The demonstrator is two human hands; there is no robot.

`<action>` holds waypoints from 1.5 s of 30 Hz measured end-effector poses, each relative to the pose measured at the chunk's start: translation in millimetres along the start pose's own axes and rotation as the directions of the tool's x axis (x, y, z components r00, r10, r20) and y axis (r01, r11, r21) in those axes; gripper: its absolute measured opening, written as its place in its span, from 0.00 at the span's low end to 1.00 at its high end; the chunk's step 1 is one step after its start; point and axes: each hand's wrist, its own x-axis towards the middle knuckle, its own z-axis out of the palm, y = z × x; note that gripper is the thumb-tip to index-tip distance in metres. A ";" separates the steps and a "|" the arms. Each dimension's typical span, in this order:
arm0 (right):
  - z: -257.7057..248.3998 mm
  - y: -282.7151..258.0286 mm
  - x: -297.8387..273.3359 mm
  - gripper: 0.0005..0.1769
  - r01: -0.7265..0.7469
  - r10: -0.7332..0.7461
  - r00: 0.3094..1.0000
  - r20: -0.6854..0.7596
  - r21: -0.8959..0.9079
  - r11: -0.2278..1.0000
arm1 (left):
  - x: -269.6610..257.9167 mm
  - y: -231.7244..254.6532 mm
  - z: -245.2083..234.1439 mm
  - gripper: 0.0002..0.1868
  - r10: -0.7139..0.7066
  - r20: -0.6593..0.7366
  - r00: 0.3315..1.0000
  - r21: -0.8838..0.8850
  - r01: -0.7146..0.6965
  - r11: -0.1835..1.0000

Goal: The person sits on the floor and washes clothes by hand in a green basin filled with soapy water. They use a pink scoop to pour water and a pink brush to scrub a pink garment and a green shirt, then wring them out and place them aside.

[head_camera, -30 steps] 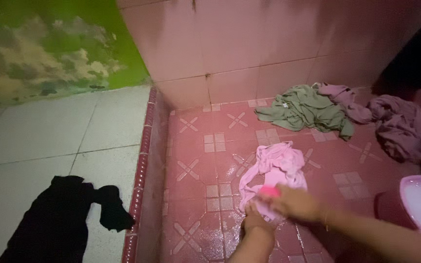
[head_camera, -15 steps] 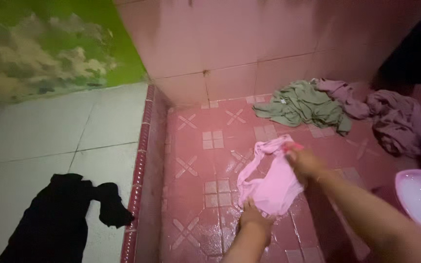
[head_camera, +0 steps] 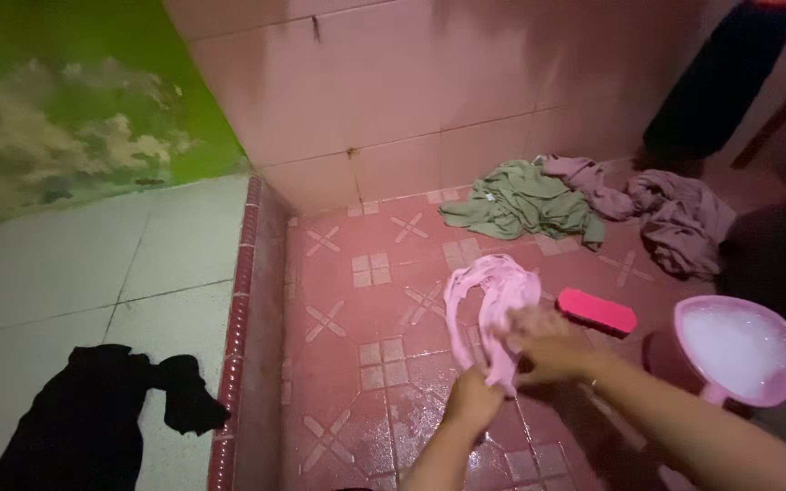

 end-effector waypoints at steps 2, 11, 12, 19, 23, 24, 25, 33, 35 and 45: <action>-4.9 -29.4 -11.1 0.44 0.085 -0.068 0.994 -0.089 0.206 0.975 | -4.7 22.4 -10.7 0.15 0.053 0.050 0.997 -0.138 -0.045 0.989; -79.9 -69.3 -68.6 0.37 0.274 0.240 0.858 -0.455 0.800 0.534 | -15.7 71.9 -80.1 0.25 0.547 0.030 0.837 -0.493 -0.464 0.736; -86.2 -72.2 -74.0 0.38 0.343 0.160 0.885 -0.437 0.845 0.409 | -17.3 76.9 -83.0 0.26 0.608 0.066 0.792 -0.533 -0.487 0.692; -104.7 -116.4 -111.4 0.25 0.168 0.124 0.979 -0.164 0.985 -0.024 | -44.5 79.0 -110.9 0.30 0.401 0.167 0.901 -0.267 -0.350 0.898; -129.2 -121.7 -129.9 0.23 0.226 0.086 0.963 -0.257 0.937 0.267 | -63.7 54.8 -139.6 0.38 0.231 0.140 0.963 0.158 -0.252 0.955; -135.0 -118.7 -133.6 0.22 0.317 0.018 0.935 -0.354 0.857 0.407 | -68.4 45.3 -144.9 0.41 0.353 0.180 0.918 0.168 -0.382 0.909; -139.0 -115.5 -136.9 0.27 0.236 -0.035 0.964 -0.263 0.788 0.568 | -70.9 37.9 -146.5 0.44 0.466 0.222 0.856 0.172 -0.505 0.846; -136.5 -91.0 -142.8 0.19 0.236 -0.211 0.954 -0.216 0.969 0.078 | -59.4 13.0 -127.0 0.20 0.762 -0.011 0.648 0.520 -0.647 0.558; -133.4 -86.9 -138.9 0.20 0.191 -0.132 0.973 -0.191 0.982 -0.014 | -59.3 16.2 -122.1 0.11 0.752 0.086 0.654 0.411 -0.711 0.571; -99.1 -109.8 -137.0 0.36 -0.003 -0.031 1.000 -0.001 0.994 -0.109 | -76.5 39.8 -117.2 0.14 0.389 0.356 0.850 -0.687 -0.044 0.726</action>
